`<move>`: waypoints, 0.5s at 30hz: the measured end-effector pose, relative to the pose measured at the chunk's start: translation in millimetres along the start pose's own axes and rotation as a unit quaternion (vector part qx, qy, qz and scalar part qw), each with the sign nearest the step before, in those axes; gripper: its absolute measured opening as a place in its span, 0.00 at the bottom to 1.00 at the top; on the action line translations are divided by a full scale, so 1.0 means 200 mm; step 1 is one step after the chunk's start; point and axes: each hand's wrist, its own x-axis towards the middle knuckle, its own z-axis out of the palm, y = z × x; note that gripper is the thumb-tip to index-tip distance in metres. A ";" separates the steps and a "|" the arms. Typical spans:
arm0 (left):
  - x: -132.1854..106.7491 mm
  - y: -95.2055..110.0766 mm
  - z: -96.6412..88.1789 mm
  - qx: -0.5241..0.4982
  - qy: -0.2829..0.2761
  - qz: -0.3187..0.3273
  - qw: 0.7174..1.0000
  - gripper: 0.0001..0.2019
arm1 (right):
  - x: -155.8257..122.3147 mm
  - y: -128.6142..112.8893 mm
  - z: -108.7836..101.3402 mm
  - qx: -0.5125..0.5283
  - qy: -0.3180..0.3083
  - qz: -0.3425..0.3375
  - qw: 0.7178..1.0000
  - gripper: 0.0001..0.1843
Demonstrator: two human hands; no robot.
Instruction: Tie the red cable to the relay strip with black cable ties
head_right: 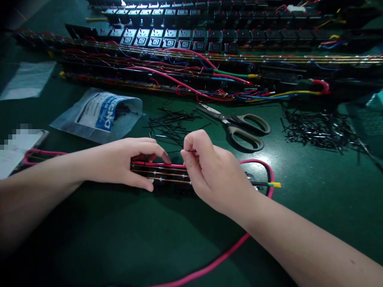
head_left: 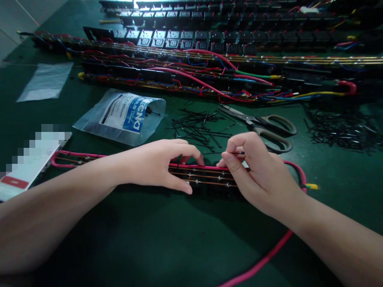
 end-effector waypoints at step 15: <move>-0.02 0.07 0.06 0.128 0.075 0.017 0.989 0.14 | 0.04 0.01 -0.02 0.075 -0.032 0.005 0.997 0.03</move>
